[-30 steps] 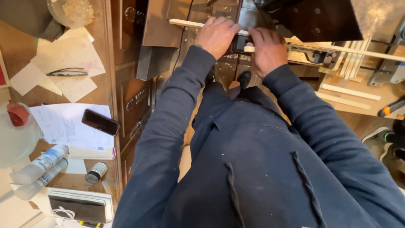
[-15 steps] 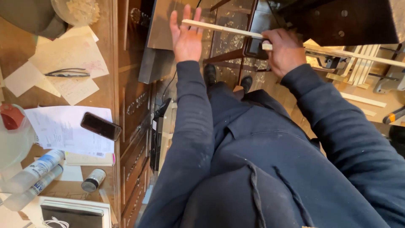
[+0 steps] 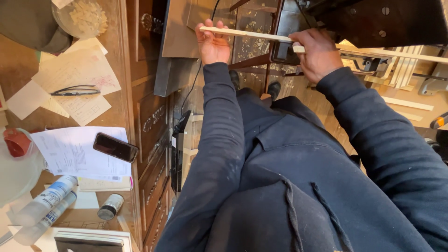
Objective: Cutting thin wood strips using a manual foot-operated miter chopper machine.
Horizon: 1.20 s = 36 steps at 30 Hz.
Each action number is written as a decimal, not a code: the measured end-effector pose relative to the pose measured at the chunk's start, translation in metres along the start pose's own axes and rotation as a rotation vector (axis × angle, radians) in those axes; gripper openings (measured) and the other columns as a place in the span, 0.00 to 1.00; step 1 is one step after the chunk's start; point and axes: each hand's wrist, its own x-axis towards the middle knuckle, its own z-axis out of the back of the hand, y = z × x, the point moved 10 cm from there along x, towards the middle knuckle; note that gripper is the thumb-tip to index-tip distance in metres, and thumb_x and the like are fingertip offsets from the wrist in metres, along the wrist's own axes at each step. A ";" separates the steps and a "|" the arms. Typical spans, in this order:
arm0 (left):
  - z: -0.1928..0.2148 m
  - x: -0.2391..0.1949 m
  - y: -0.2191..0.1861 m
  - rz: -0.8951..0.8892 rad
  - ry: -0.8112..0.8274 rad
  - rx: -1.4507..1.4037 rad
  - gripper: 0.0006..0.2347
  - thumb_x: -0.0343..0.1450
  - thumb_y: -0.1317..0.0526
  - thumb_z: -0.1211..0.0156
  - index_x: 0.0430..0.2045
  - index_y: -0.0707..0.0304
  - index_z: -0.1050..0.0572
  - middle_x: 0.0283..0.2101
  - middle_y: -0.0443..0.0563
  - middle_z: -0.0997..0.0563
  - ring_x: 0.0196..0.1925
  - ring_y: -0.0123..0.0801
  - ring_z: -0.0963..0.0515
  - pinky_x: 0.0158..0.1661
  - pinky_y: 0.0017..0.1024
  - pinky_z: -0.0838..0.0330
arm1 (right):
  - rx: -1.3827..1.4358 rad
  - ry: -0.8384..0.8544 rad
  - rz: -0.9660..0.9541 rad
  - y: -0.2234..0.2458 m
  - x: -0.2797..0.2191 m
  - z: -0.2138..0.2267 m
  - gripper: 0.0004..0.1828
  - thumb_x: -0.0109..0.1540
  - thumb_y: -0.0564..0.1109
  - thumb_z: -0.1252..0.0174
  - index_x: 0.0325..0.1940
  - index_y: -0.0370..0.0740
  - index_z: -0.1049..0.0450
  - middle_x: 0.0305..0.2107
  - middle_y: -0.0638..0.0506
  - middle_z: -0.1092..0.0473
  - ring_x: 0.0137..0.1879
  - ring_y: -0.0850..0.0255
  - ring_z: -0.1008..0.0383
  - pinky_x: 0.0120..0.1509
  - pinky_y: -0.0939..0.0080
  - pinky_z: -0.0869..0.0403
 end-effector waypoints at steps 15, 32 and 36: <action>0.026 0.002 0.006 -0.105 -0.073 -0.071 0.12 0.73 0.63 0.33 0.50 0.49 0.22 0.53 0.42 0.17 0.50 0.45 0.16 0.51 0.50 0.22 | 0.037 0.012 0.049 -0.003 -0.003 -0.001 0.24 0.63 0.31 0.44 0.65 0.36 0.30 0.50 0.39 0.29 0.56 0.42 0.29 0.60 0.45 0.30; -0.003 0.003 0.003 -0.087 -0.051 -0.052 0.10 0.71 0.62 0.32 0.44 0.51 0.23 0.47 0.39 0.17 0.47 0.40 0.15 0.50 0.45 0.20 | 0.084 0.027 0.047 -0.009 -0.004 -0.006 0.26 0.64 0.31 0.45 0.67 0.37 0.30 0.51 0.39 0.30 0.55 0.42 0.29 0.59 0.47 0.29; -0.003 0.002 0.001 -0.080 -0.064 -0.048 0.10 0.71 0.62 0.32 0.44 0.51 0.23 0.48 0.40 0.17 0.47 0.40 0.15 0.50 0.46 0.20 | 0.062 0.027 0.034 -0.009 -0.005 -0.006 0.24 0.65 0.32 0.44 0.67 0.37 0.30 0.51 0.39 0.30 0.55 0.42 0.29 0.58 0.47 0.29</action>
